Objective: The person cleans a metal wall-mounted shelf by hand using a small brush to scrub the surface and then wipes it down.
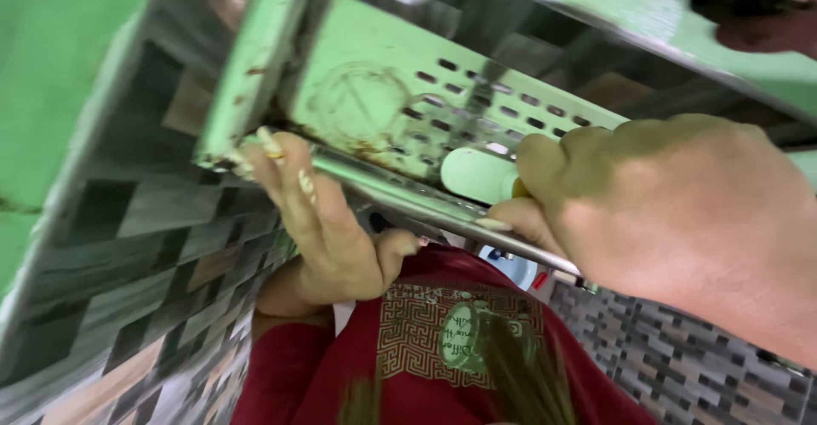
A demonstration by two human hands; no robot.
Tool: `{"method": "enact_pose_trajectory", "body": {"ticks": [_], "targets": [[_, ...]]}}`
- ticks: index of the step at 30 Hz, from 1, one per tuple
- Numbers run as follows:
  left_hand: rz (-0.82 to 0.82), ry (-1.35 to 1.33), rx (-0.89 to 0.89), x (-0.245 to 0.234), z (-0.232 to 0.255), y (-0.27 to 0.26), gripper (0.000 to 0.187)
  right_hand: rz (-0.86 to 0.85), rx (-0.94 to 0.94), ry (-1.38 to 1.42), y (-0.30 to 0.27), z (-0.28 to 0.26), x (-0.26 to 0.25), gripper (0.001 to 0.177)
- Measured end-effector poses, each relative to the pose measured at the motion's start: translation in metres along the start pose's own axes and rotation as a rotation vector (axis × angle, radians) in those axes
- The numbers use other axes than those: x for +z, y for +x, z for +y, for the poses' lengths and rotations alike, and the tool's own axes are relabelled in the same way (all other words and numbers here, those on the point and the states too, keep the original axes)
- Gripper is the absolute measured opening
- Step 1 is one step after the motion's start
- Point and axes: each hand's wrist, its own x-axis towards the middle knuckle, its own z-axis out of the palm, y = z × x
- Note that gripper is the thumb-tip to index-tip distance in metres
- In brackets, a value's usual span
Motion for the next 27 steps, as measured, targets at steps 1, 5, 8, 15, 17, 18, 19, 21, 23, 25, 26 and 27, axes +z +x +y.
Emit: {"method": "enact_pose_trajectory", "body": {"ticks": [1,5,8,15,17,18,19,21,23,25,26,27], "targets": [[0.007,0.009,-0.007,-0.004,-0.005,-0.002,0.085,-0.06,-0.015,-0.063,0.006,-0.001,-0.003,0.05],[0.045,-0.04,0.033,-0.019,-0.016,0.0,0.046,-0.027,-0.057,-0.107,0.029,-0.011,-0.019,0.049],[0.205,0.139,0.088,-0.016,-0.029,0.013,0.032,0.017,-0.032,-0.08,0.049,-0.02,-0.026,0.046],[0.297,0.383,0.001,-0.023,-0.035,0.018,0.034,-0.08,-0.025,-0.13,0.09,-0.036,-0.029,0.052],[0.303,0.399,-0.025,-0.02,-0.042,0.014,0.034,-0.14,-0.026,-0.187,0.099,-0.043,-0.029,0.058],[0.312,0.407,-0.037,-0.02,-0.044,0.012,0.033,-0.159,-0.029,-0.207,0.104,-0.046,-0.029,0.06],[0.31,0.41,-0.042,-0.02,-0.044,0.008,0.033,-0.073,-0.036,-0.157,0.11,-0.048,-0.028,0.058],[0.246,0.41,-0.072,-0.022,-0.042,0.001,0.032,0.011,-0.045,-0.109,0.117,-0.056,-0.027,0.056],[0.215,0.388,-0.044,-0.025,-0.049,-0.002,0.036,0.043,0.098,0.084,0.119,-0.065,-0.027,0.054],[0.186,0.365,-0.012,-0.025,-0.049,-0.003,0.04,0.093,0.131,0.112,0.115,-0.069,-0.027,0.053],[0.203,0.386,-0.029,-0.023,-0.046,-0.001,0.044,0.113,0.125,0.092,0.111,-0.069,-0.025,0.053],[0.209,0.393,-0.033,-0.024,-0.044,0.0,0.047,0.132,0.123,0.077,0.106,-0.068,-0.022,0.054]]}}
